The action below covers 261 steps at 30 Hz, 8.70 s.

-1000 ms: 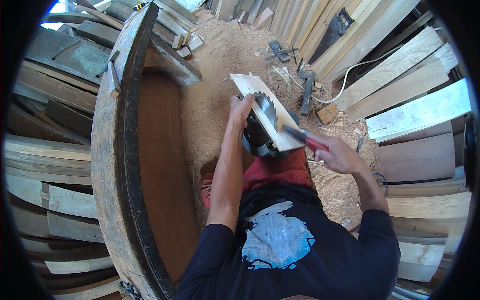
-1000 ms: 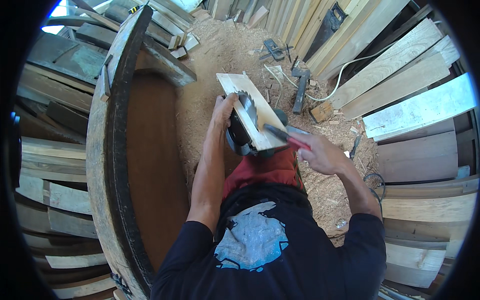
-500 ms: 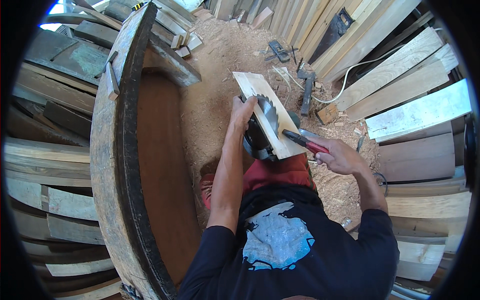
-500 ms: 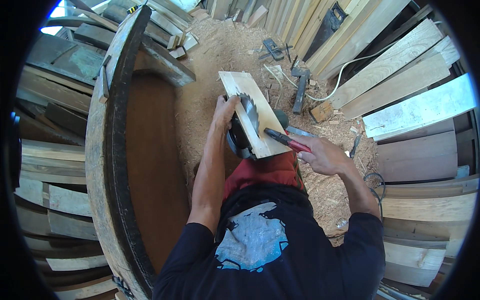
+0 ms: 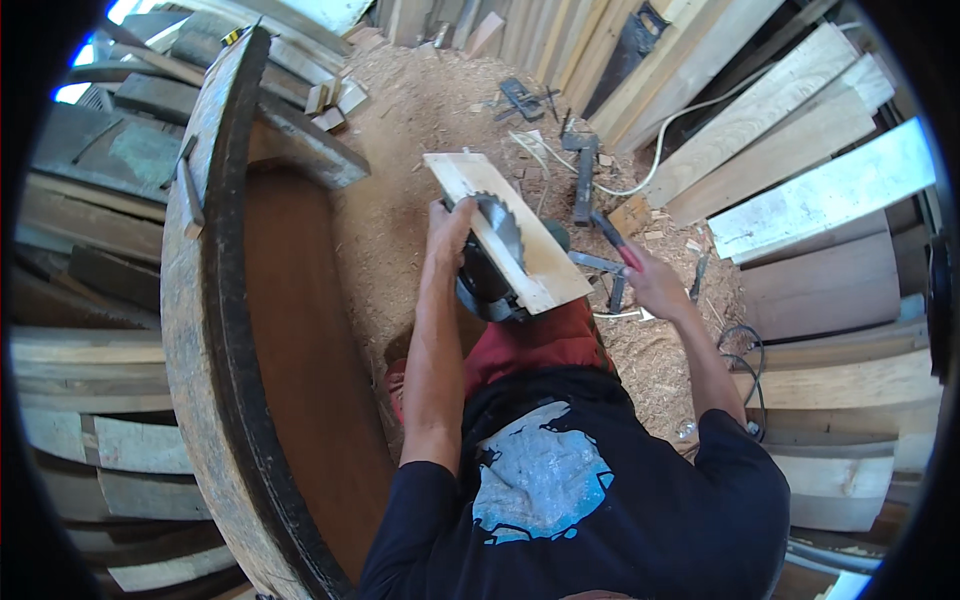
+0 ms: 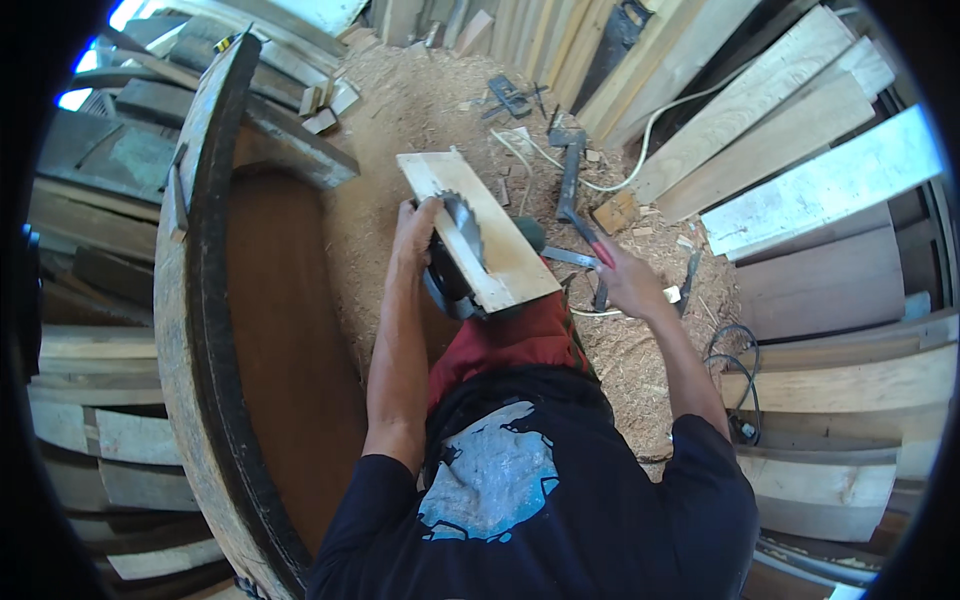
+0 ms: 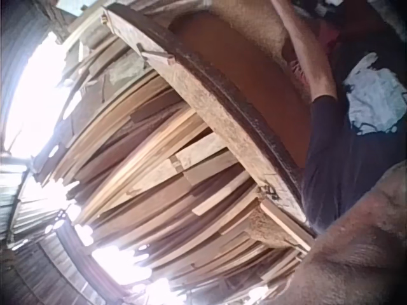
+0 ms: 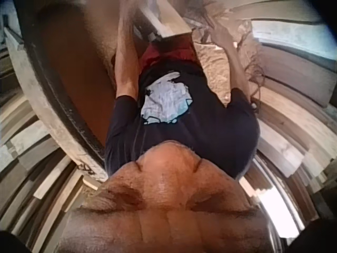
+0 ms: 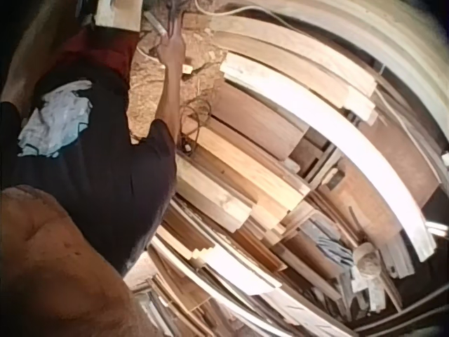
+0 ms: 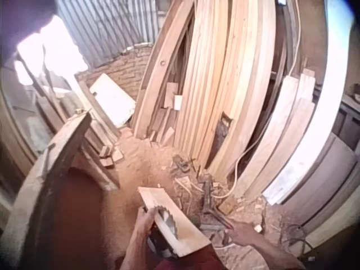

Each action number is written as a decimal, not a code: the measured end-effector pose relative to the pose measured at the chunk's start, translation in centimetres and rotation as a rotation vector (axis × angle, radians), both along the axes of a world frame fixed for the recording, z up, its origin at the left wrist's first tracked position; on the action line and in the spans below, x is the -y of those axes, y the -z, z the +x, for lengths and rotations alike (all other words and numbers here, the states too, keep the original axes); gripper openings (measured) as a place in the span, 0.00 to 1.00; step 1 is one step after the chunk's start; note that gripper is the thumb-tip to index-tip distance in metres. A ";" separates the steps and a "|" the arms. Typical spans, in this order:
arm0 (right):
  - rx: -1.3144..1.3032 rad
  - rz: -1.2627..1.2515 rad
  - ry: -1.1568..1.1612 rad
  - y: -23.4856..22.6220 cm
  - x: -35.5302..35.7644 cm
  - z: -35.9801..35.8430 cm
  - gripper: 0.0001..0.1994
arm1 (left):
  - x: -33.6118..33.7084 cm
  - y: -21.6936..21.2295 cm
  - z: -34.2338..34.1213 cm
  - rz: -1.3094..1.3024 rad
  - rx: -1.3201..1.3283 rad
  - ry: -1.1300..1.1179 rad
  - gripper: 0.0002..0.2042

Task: The person aligns a wooden guide on a circular saw, checks its position with an L-square ruler, tests it against wooden boards, and removes the wooden guide to adjust the circular saw with pliers.

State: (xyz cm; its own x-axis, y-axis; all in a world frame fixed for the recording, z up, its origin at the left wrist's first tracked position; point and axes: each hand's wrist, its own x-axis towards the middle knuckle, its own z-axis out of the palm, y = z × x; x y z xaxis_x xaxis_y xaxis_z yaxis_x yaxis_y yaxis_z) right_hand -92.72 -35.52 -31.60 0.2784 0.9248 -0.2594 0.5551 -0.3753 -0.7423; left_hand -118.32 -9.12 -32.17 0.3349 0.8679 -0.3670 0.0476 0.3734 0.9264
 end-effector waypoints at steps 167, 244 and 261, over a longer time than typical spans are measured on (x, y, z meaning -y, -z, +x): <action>-0.532 0.297 1.125 22.7 -0.2 5.6 0.18 | 2.5 0.1 4.5 0.210 -0.198 0.011 0.29; 0.725 -0.577 2.297 0.7 51.8 13.6 0.42 | 11.2 -4.5 12.5 0.165 0.187 0.364 0.25; 0.799 -0.591 1.862 1.2 42.3 4.4 0.39 | 13.6 -5.1 11.2 0.300 0.115 0.387 0.36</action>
